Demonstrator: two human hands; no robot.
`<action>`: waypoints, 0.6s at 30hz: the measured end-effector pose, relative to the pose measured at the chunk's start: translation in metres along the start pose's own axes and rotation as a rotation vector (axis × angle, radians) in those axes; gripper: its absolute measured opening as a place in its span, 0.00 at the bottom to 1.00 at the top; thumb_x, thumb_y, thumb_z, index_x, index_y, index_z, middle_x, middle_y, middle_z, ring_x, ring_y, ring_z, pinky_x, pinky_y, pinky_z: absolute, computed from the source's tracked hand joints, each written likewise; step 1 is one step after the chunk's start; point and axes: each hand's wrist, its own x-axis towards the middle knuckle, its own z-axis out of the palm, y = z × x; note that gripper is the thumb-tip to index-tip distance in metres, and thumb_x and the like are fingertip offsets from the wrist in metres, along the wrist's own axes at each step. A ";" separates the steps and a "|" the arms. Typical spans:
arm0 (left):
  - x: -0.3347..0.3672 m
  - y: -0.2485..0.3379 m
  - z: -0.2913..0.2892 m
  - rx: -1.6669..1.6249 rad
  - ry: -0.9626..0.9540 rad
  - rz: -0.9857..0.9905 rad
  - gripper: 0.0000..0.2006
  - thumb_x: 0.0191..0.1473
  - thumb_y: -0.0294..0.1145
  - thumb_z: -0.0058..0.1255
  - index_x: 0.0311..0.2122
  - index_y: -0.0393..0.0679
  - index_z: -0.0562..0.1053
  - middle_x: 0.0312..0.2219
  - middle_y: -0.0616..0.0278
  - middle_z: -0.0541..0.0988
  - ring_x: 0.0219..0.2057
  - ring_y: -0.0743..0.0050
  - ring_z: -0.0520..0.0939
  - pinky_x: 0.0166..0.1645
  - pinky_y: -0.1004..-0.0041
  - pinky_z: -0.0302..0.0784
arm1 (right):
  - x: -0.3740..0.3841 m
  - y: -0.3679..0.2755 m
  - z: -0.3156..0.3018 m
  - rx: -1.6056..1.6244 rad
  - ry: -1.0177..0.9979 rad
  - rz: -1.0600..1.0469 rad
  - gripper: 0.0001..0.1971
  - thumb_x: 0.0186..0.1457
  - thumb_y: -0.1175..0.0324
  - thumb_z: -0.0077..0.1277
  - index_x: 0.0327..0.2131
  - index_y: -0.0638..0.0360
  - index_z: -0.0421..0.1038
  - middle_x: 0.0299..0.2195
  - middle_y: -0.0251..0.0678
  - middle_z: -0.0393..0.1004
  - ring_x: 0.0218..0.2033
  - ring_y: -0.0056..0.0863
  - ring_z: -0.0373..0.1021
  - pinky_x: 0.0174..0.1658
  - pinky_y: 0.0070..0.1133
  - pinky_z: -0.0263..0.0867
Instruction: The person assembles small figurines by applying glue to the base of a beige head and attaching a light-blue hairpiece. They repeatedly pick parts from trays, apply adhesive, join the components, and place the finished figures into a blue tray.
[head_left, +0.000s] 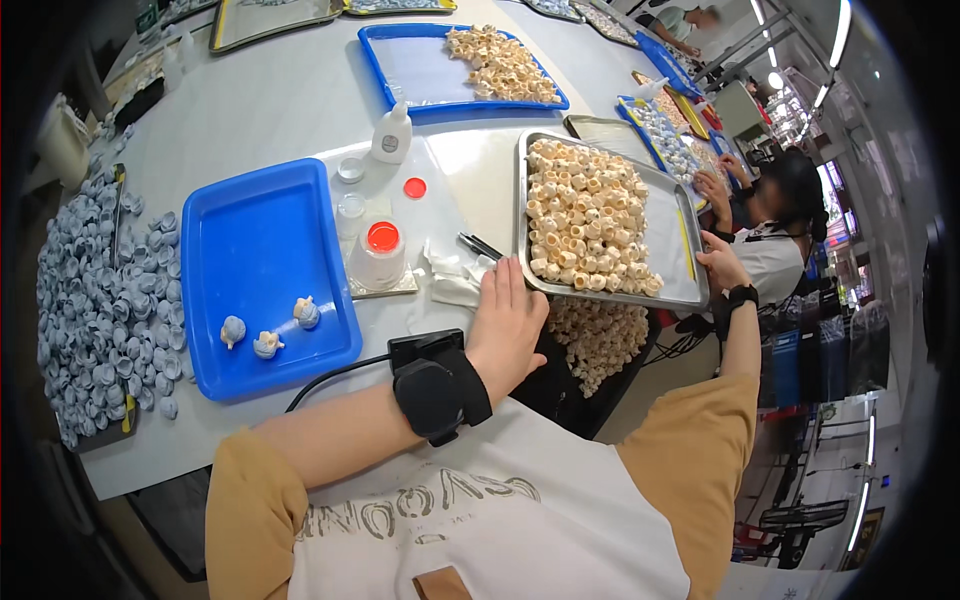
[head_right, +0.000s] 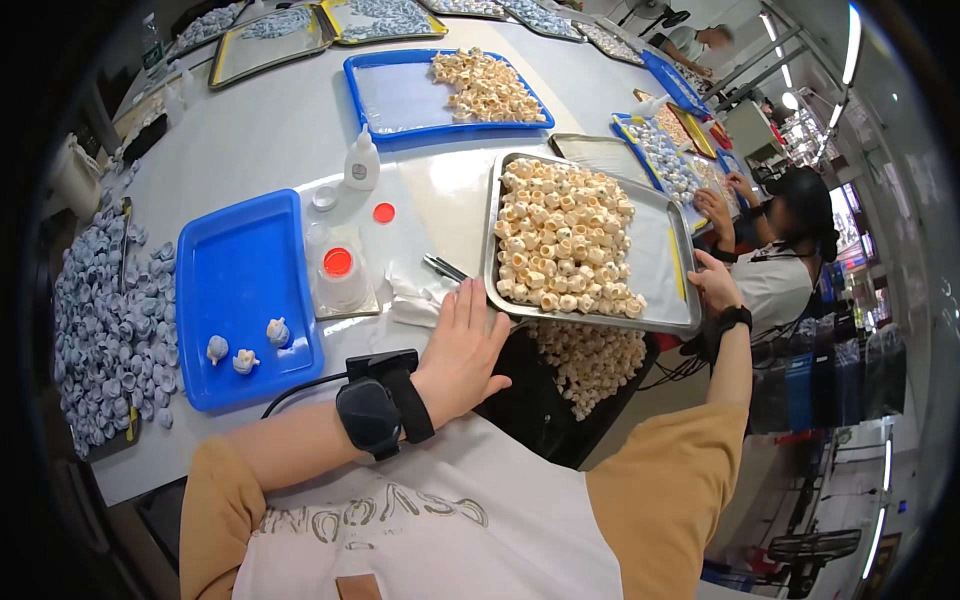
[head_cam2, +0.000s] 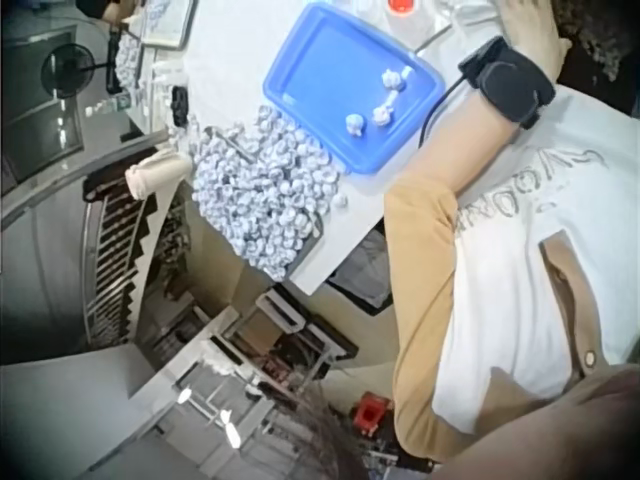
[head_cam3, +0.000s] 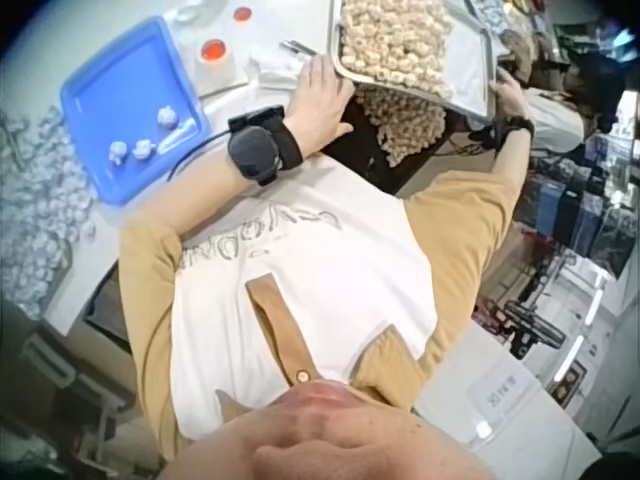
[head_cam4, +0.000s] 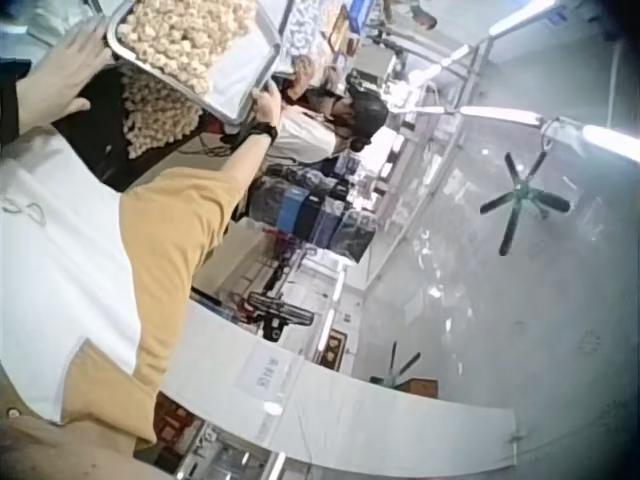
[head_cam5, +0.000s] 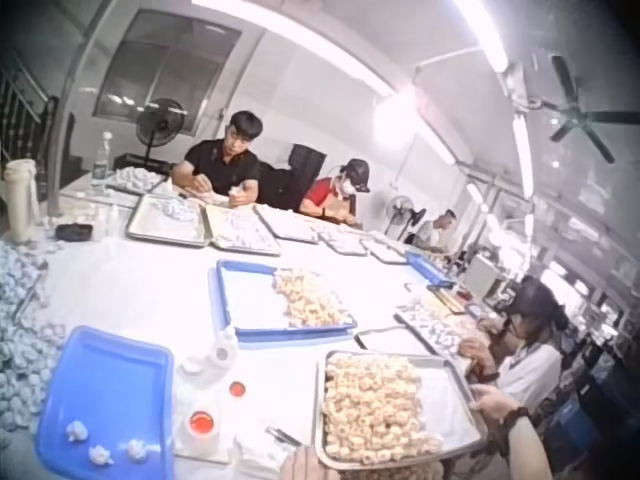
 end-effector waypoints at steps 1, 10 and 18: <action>-0.002 -0.003 0.001 0.016 0.017 0.015 0.38 0.41 0.57 0.52 0.51 0.36 0.60 0.52 0.33 0.57 0.56 0.40 0.56 0.57 0.51 0.50 | 0.000 -0.004 0.003 -0.004 -0.014 0.023 0.28 0.48 0.81 0.44 0.56 0.62 0.54 0.30 0.32 0.68 0.23 0.17 0.63 0.26 0.14 0.59; -0.004 -0.009 -0.005 0.159 -0.010 0.024 0.45 0.42 0.60 0.49 0.57 0.36 0.53 0.50 0.48 0.61 0.55 0.48 0.57 0.56 0.48 0.51 | 0.003 -0.020 0.009 0.108 -0.037 0.029 0.27 0.48 0.83 0.42 0.54 0.64 0.56 0.35 0.34 0.72 0.28 0.19 0.68 0.31 0.16 0.64; -0.004 -0.008 -0.012 -0.001 -0.035 0.113 0.47 0.40 0.58 0.53 0.55 0.29 0.53 0.48 0.44 0.61 0.53 0.42 0.58 0.57 0.55 0.54 | 0.044 0.006 -0.002 -0.238 0.035 -0.036 0.30 0.44 0.82 0.41 0.56 0.66 0.54 0.41 0.38 0.69 0.32 0.26 0.68 0.35 0.21 0.63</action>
